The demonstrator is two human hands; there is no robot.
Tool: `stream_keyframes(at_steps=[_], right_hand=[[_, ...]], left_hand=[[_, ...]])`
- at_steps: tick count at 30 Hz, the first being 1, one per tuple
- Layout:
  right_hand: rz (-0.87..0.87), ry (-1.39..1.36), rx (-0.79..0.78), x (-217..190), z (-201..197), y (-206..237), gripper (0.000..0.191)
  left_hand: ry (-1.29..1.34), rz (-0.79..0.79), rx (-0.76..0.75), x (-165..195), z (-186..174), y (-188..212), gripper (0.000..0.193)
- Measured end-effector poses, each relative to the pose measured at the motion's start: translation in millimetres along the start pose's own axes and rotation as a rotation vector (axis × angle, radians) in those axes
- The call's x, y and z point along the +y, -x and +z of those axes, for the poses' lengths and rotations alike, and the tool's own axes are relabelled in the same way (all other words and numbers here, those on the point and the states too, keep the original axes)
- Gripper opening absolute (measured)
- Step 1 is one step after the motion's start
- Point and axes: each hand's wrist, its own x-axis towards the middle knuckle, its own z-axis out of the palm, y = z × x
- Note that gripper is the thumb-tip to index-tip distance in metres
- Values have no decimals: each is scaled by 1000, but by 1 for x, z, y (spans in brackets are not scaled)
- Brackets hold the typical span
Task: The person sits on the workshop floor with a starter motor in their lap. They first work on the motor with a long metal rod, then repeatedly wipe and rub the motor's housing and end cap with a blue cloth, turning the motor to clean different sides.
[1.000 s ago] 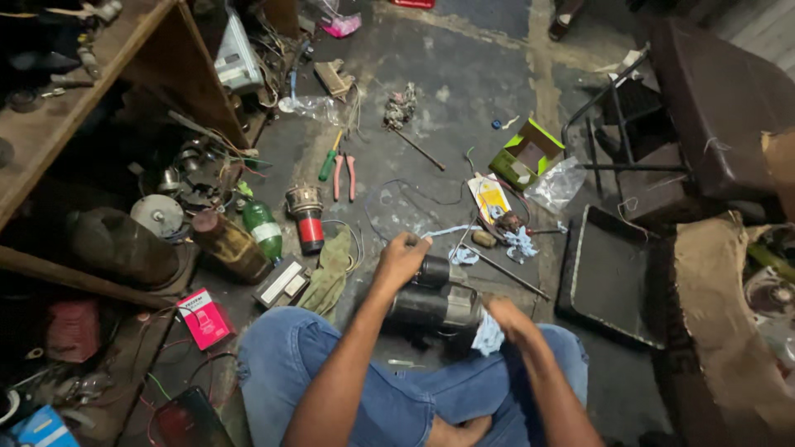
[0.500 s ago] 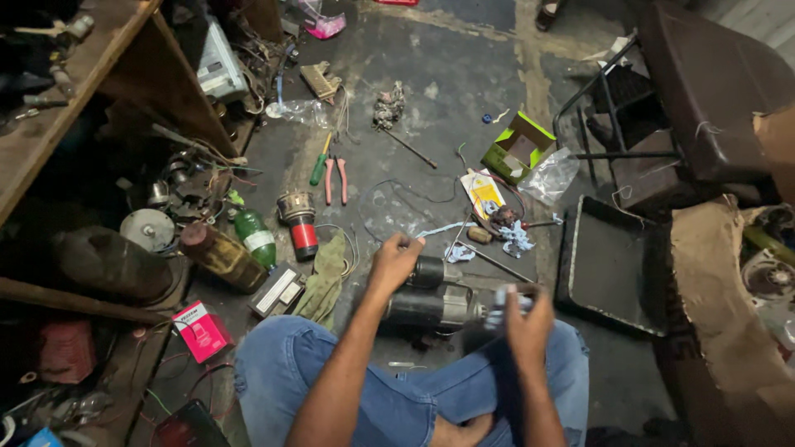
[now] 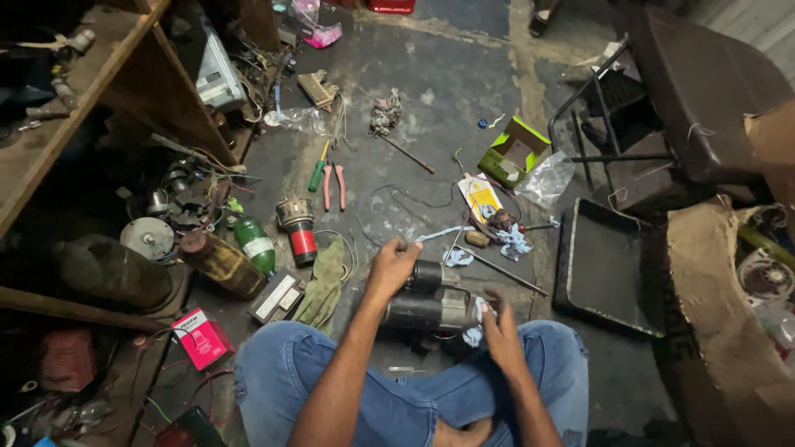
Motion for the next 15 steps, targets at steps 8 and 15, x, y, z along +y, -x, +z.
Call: stream_keyframes(at_steps=[8, 15], right_hand=[[-199, 270, 71, -12, 5, 0, 36], [51, 170, -170, -3, 5, -31, 45]], left_hand=[[31, -91, -36, 1, 1, 3, 43], [-9, 14, -3, -7, 2, -4, 46]])
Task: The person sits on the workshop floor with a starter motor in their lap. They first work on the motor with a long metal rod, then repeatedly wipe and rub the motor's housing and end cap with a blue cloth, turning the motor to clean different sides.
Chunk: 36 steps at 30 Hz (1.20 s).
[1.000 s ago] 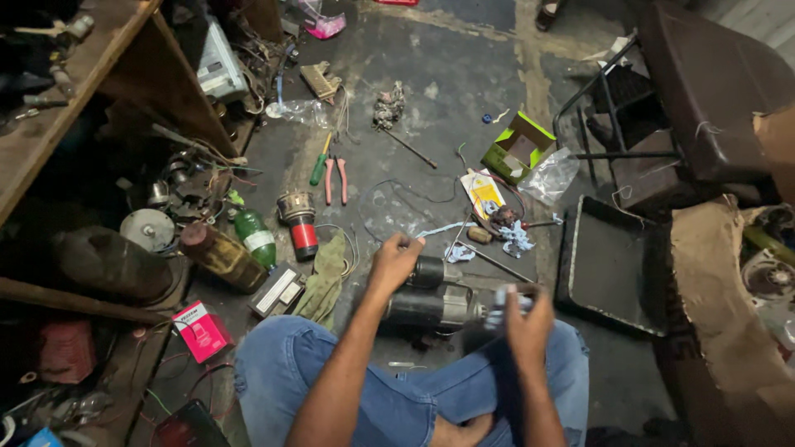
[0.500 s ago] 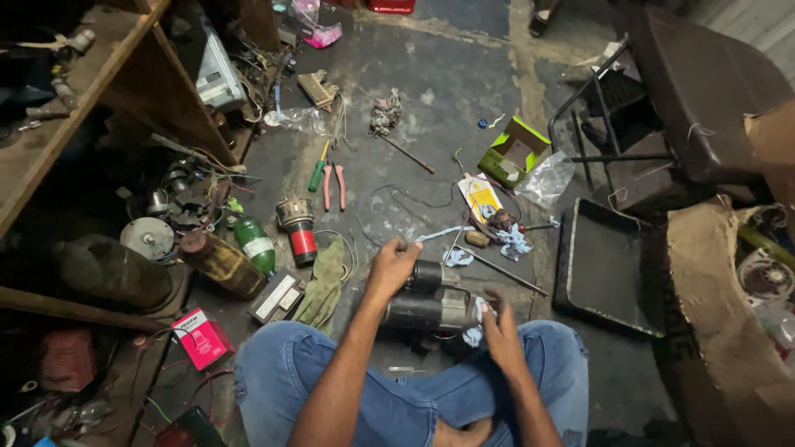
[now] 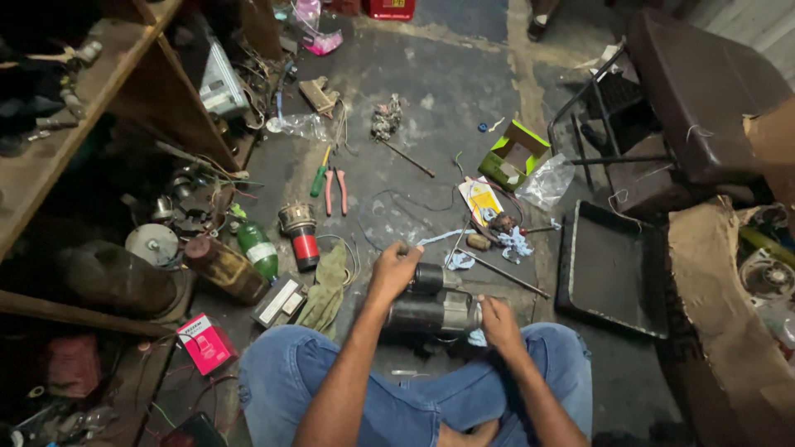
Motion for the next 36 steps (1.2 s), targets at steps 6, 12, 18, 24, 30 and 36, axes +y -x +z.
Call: stream_keyframes(at_steps=[6, 12, 18, 24, 30, 36], right_hand=[[265, 16, -333, -9, -16, -29, 38], [146, 149, -82, -20, -19, -14, 36], [35, -110, 387, -7, -2, 23, 41], [-4, -180, 296, 11, 20, 31, 45], [-107, 148, 240, -8, 6, 27, 43], [-9, 162, 116, -8, 0, 2, 49]], left_hand=[[-16, -81, -27, 4, 0, 1, 47], [2, -64, -23, 3, 0, -1, 48], [40, -95, -32, -2, 4, -1, 46], [-5, -35, -3, -3, 3, -1, 45], [7, -39, -7, 1, 1, 1, 42], [27, -64, -22, 4, -1, 1, 43]])
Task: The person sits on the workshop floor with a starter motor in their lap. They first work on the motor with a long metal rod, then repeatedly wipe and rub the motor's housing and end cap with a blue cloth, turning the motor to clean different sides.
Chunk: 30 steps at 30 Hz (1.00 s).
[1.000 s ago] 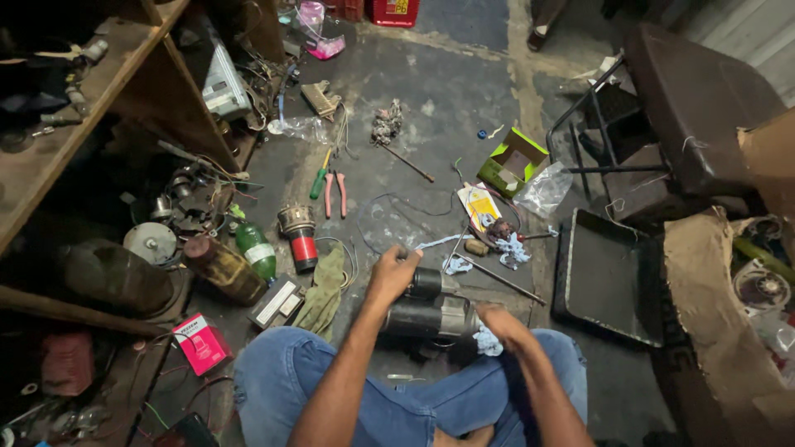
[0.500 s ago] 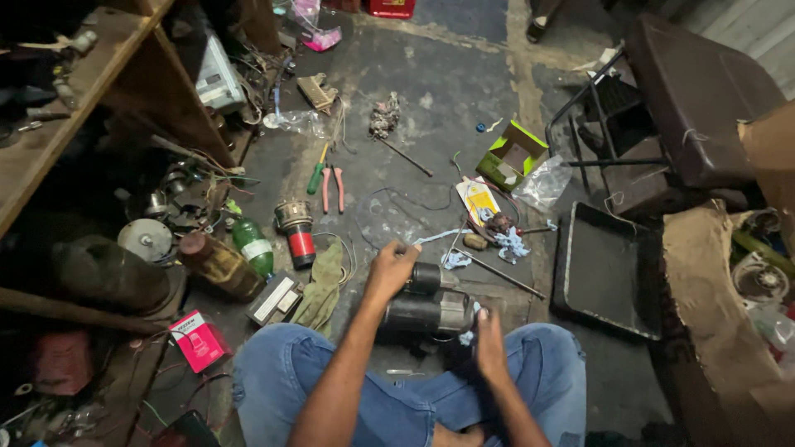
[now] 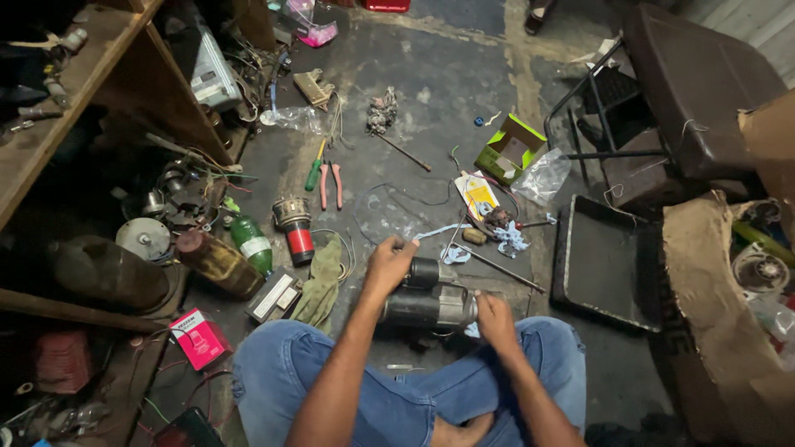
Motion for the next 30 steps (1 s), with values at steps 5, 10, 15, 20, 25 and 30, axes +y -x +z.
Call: stream_keyframes(at_steps=[5, 10, 15, 20, 25, 30], right_hand=[[389, -24, -440, 6, -9, -33, 41], [239, 29, -146, -1, -7, -19, 56], [222, -439, 364, 14, 3, 18, 50], [17, -411, 139, 32, 10, 27, 49], [143, -587, 38, 30, -1, 36, 49], [-141, -261, 85, 11, -4, 38, 31]], left_hand=[[-16, 21, 25, -5, 1, 0, 43], [-14, 49, 19, -9, 3, -4, 43], [-21, 1, 14, -10, 4, -3, 45], [-39, 17, 17, -6, 2, -1, 46], [-40, 21, 26, -4, 1, -1, 46], [-24, 15, 12, -6, -1, -1, 45]])
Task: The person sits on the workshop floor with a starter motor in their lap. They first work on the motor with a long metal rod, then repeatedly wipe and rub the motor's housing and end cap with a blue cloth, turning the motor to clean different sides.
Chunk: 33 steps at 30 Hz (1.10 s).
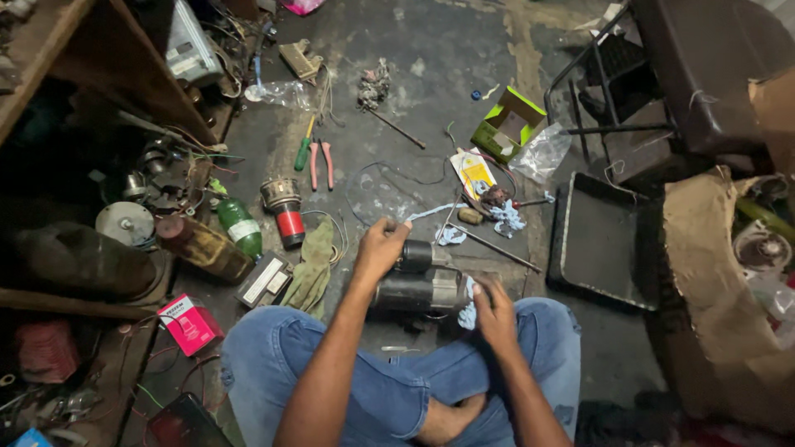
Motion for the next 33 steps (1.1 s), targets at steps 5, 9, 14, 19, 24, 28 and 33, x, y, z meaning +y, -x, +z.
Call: stream_keyframes(at_steps=[5, 9, 14, 19, 24, 28, 33], right_hand=[[-55, 240, -4, -1, 8, -15, 35], [180, 213, -36, 3, 11, -27, 39], [416, 294, -414, 7, -3, -58, 34], [130, 553, -674, 0, -6, -75, 34], [225, 45, 66, -1, -1, -22, 31], [108, -95, 70, -3, 1, 0, 31], [-34, 196, 35, -13, -1, -7, 32]], left_hand=[[11, 43, 7, -1, 0, 1, 44], [1, 81, 13, 3, 0, 2, 45], [21, -67, -20, 11, -1, 5, 46], [28, -84, -28, 13, -2, 7, 45], [-4, 21, 33, 8, 2, 6, 44], [-3, -37, -2, 6, 4, 7, 45], [-16, 22, 28, 9, 1, 8, 44]])
